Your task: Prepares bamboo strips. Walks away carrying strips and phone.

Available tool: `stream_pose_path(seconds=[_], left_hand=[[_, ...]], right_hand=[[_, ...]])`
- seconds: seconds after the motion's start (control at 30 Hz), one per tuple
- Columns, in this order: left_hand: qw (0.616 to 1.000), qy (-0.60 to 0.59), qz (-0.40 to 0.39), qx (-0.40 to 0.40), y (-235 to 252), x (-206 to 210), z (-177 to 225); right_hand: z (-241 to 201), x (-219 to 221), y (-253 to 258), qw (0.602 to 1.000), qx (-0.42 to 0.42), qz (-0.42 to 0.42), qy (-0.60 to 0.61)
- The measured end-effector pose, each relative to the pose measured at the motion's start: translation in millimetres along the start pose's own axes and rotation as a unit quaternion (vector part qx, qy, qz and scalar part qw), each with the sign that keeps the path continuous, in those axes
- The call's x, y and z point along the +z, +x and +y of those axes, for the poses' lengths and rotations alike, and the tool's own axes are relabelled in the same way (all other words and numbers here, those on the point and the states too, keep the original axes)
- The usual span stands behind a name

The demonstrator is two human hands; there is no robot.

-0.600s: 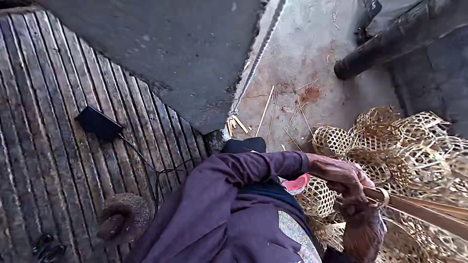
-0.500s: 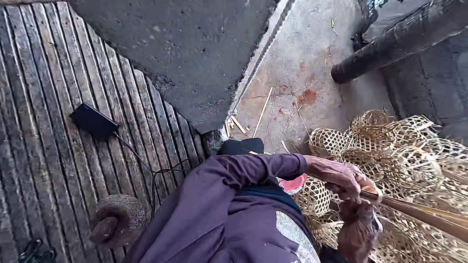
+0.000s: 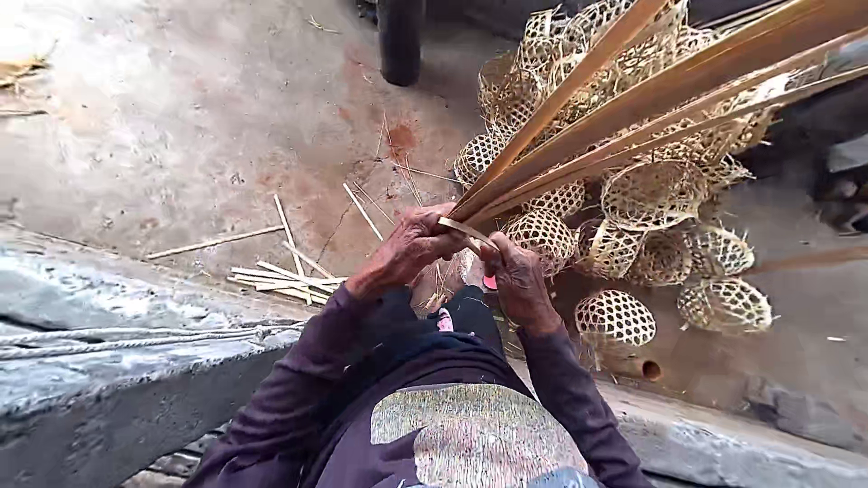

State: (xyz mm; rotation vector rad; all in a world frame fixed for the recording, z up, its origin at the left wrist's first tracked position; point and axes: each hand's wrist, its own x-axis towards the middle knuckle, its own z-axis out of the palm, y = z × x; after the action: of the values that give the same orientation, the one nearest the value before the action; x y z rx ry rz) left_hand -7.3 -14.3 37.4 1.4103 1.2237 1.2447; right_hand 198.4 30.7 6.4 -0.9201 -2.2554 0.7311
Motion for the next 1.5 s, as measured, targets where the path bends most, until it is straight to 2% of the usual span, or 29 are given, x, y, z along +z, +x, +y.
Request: stream_pose_path(seconds=[0.1,0.2,0.23,0.3,0.4,0.47,0.57,0.63,0.73,0.8,0.87,0.93,1.0,1.1,1.17,1.23,1.33,1.5], left_hand=[[0.995,-0.078,-0.04,-0.044,4,-8,-2],[0.985,-0.145,-0.086,-0.048,8,-15,-6],[0.984,-0.146,-0.09,-0.044,10,-16,-7],[0.986,-0.15,-0.049,-0.046,14,-10,-8],[0.988,-0.133,0.035,-0.064,18,0,-2],[0.992,-0.095,0.07,-0.048,19,-2,-6],[0.996,-0.048,0.077,0.003,17,-9,-16],[0.996,0.022,0.07,0.041,16,-15,-21],[0.989,0.104,0.067,0.078,14,-22,-26],[0.993,0.066,0.065,0.069,14,-20,-26],[0.996,0.034,0.056,0.06,9,-17,-19],[0.995,0.056,0.063,0.062,5,-12,-9],[0.991,0.068,0.083,0.085,6,-7,-8],[0.994,0.032,0.062,0.078,11,-11,-12],[0.997,-0.037,0.028,0.058,15,-13,-16],[0.993,-0.099,0.016,0.056,21,-12,-18],[0.99,-0.119,0.004,0.074,26,-17,-17],[0.988,-0.083,0.093,0.088,23,-11,-29]], right_hand=[[-1,6,4,0.996,-0.048,0.056,-0.048],[6,16,7,0.985,-0.091,0.111,-0.097],[8,19,7,0.982,-0.095,0.121,-0.105],[8,25,6,0.982,-0.1,0.125,-0.102],[2,29,2,0.989,-0.092,0.104,-0.058],[-4,24,-1,0.997,-0.046,0.055,0.01],[-7,9,-10,0.99,0.019,-0.025,0.136],[-9,2,-12,0.981,0.039,-0.04,0.184],[-18,2,-9,0.997,0.013,0.019,0.076],[-20,6,-5,0.998,0.001,0.06,-0.018],[-16,13,-3,0.995,-0.008,0.082,-0.06],[-13,18,-2,0.997,-0.011,0.07,-0.008],[-14,18,0,0.994,-0.004,0.029,0.101],[-14,16,-3,0.962,0.05,-0.019,0.266],[-10,15,-9,0.943,0.092,-0.006,0.32],[-4,13,-10,0.949,0.099,0.021,0.3],[-2,11,-4,0.969,0.079,0.057,0.228],[-12,12,3,0.99,-0.01,0.079,0.115]])
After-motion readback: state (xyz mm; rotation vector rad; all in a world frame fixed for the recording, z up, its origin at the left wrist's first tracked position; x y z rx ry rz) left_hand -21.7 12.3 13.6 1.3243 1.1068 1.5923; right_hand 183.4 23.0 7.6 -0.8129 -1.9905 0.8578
